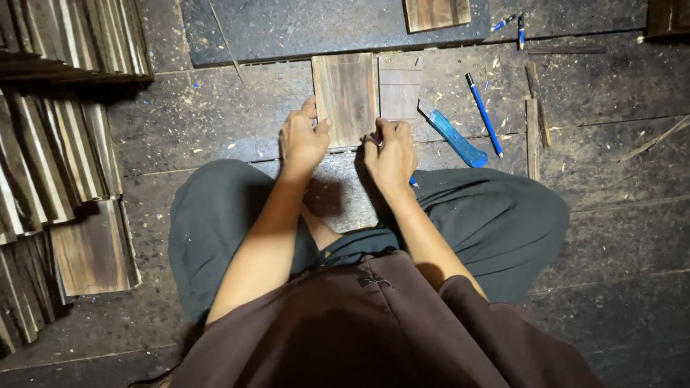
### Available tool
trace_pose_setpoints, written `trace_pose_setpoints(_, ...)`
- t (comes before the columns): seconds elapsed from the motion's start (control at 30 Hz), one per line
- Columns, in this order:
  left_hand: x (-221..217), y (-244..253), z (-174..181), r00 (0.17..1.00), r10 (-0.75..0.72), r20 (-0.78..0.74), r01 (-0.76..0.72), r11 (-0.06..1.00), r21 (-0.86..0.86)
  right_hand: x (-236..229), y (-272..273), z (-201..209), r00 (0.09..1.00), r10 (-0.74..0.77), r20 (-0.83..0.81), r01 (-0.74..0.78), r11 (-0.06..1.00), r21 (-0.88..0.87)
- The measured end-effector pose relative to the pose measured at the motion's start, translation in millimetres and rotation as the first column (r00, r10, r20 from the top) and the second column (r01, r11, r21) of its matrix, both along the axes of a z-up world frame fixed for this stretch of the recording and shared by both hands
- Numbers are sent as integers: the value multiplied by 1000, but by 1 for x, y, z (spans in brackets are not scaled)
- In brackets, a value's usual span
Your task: Marking wooden boards with a pencil for further processing in a woodworking shop.
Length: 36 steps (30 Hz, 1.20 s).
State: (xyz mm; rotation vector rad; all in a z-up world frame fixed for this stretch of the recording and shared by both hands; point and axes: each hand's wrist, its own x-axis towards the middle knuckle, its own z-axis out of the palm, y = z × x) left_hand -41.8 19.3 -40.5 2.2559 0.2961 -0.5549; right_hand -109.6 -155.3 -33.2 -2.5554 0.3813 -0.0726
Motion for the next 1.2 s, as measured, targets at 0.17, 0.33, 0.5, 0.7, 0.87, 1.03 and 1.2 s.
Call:
trace_pose_setpoints(0.17,4,7,10,995,94,-39,-98,989,-110,2,-8,0,980,-131,-149,178,913,367)
trace_pose_setpoints(0.33,6,8,3,970,218,-105,-235,951,-199,13,-20,5,964,-210,-166,267,806,528)
trace_pose_setpoints(0.5,7,12,-25,950,301,-87,-313,911,-267,15,-23,-3,952,-228,-203,305,753,583)
trace_pose_setpoints(0.7,5,4,-22,957,286,46,-257,913,-318,13,-23,18,955,-215,-205,293,790,538)
trace_pose_setpoints(0.87,4,-7,-33,941,308,144,-283,944,-167,14,-22,40,985,-172,-2,171,981,94)
trace_pose_setpoints(1.03,2,-8,-26,973,113,202,-145,977,156,13,-31,35,984,-142,-109,141,990,-20)
trace_pose_setpoints(1.2,-4,-11,-15,786,-318,530,34,878,477,18,-31,21,961,-135,-242,117,989,-87)
